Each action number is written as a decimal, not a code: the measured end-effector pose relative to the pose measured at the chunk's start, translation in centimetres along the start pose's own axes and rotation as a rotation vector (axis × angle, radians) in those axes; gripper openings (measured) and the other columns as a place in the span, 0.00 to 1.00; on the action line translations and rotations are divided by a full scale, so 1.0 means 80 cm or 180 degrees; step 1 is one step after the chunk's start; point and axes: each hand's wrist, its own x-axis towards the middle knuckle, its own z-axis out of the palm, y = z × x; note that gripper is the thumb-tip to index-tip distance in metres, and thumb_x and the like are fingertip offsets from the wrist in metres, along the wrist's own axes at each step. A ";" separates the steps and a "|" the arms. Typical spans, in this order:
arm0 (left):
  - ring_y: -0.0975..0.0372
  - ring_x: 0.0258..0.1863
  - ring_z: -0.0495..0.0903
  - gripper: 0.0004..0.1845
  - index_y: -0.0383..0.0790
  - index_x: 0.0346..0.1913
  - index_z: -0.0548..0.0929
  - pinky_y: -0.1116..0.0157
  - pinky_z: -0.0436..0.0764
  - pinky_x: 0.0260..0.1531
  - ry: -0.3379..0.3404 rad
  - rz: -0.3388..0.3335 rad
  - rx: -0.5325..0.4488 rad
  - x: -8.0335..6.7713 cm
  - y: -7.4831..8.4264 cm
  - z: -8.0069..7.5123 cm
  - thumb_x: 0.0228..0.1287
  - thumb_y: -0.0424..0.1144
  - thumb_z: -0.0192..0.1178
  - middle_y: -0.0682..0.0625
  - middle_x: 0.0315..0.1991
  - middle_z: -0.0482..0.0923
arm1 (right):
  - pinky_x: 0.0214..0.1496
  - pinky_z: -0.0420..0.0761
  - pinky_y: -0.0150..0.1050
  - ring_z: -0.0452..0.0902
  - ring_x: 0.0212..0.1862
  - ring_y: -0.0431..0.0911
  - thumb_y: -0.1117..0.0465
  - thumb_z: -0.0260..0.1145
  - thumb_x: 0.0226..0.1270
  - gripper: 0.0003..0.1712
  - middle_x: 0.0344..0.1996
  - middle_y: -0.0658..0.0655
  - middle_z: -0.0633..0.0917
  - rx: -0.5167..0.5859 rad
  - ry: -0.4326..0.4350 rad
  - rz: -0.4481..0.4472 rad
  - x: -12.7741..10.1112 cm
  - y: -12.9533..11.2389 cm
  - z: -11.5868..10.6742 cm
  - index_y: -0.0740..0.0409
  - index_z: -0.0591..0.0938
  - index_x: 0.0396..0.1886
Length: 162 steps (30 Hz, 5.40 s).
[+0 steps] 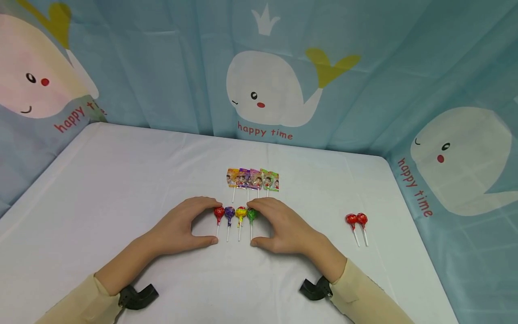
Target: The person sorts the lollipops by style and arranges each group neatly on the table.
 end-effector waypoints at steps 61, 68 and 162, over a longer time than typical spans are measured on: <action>0.54 0.75 0.73 0.47 0.52 0.76 0.79 0.43 0.73 0.74 -0.0025 0.0018 -0.0003 -0.001 -0.002 0.001 0.54 0.58 0.85 0.57 0.73 0.77 | 0.82 0.68 0.54 0.70 0.78 0.53 0.47 0.79 0.63 0.49 0.76 0.56 0.77 -0.0369 0.0207 0.0039 -0.044 0.010 -0.029 0.60 0.74 0.80; 0.55 0.74 0.73 0.47 0.52 0.76 0.78 0.43 0.73 0.74 -0.0030 0.0019 0.0015 -0.001 -0.003 0.000 0.54 0.58 0.85 0.58 0.73 0.77 | 0.82 0.68 0.53 0.69 0.79 0.51 0.47 0.80 0.63 0.48 0.76 0.54 0.77 -0.0328 0.0250 0.0195 -0.055 0.015 -0.035 0.57 0.74 0.80; 0.54 0.75 0.73 0.47 0.52 0.77 0.78 0.43 0.73 0.74 -0.0046 0.0039 0.0032 -0.001 -0.005 0.001 0.54 0.58 0.85 0.57 0.74 0.77 | 0.54 0.74 0.31 0.77 0.45 0.44 0.68 0.82 0.59 0.22 0.45 0.49 0.88 -0.0688 0.1213 0.0962 -0.208 0.114 -0.099 0.56 0.89 0.53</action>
